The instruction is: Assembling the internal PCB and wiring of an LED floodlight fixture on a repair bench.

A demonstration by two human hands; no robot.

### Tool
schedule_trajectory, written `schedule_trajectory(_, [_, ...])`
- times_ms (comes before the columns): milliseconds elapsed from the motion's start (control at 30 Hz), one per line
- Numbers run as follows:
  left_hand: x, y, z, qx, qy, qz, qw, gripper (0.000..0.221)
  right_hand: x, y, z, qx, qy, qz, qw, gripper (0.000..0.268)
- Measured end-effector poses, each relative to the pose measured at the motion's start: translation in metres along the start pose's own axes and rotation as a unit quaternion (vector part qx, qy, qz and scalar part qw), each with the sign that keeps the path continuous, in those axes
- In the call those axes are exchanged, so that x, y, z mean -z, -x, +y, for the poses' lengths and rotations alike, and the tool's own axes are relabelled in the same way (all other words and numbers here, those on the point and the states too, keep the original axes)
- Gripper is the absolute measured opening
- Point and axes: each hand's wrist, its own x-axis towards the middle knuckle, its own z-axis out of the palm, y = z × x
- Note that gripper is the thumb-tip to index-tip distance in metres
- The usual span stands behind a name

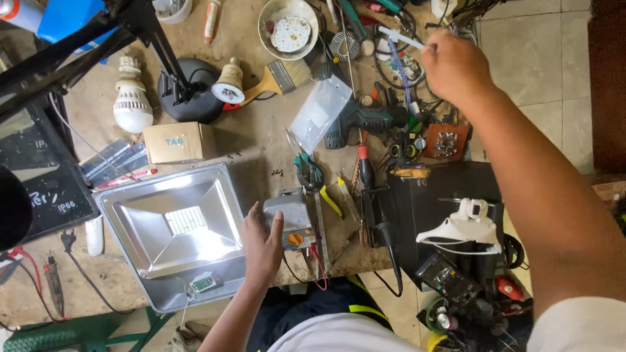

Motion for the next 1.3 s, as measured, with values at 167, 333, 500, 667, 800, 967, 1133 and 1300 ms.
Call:
schedule_trajectory(167, [0.002,0.032,0.005,-0.224,-0.055,0.098,0.968,0.063,0.041,0.146,-0.067,-0.067,-0.092,-0.043,0.993,0.02])
schedule_trajectory(333, [0.005,0.076,0.039,-0.569,-0.261,0.045,0.778,0.058,-0.013,0.272,-0.121,-0.088,-0.229,-0.255,0.936,0.023])
schedule_trajectory(500, [0.011,0.061,0.041,-0.616,-0.265,-0.106,0.734,0.032,-0.044,0.321,-0.135,-0.047,-0.301,-0.184,0.934,0.034])
schedule_trajectory(667, [0.024,0.045,0.017,-0.613,-0.274,-0.12,0.732,0.015,-0.028,0.318,-0.122,-0.061,-0.289,-0.234,0.926,0.03])
schedule_trajectory(800, [0.033,0.04,-0.007,-0.528,-0.29,-0.104,0.792,0.018,-0.028,0.3,-0.108,-0.029,-0.27,-0.221,0.937,0.035])
schedule_trajectory(967, [0.058,0.04,-0.045,-0.304,-0.289,-0.049,0.907,0.013,-0.005,0.227,-0.094,0.031,-0.175,-0.256,0.95,0.034])
schedule_trajectory(1133, [0.081,0.043,-0.074,-0.28,-0.18,0.066,0.941,0.025,-0.044,0.098,-0.069,0.122,0.15,-0.184,0.964,0.077])
schedule_trajectory(1300, [0.099,0.063,-0.085,-0.199,-0.162,0.1,0.961,0.034,-0.103,0.019,-0.059,0.091,0.192,-0.178,0.961,0.085])
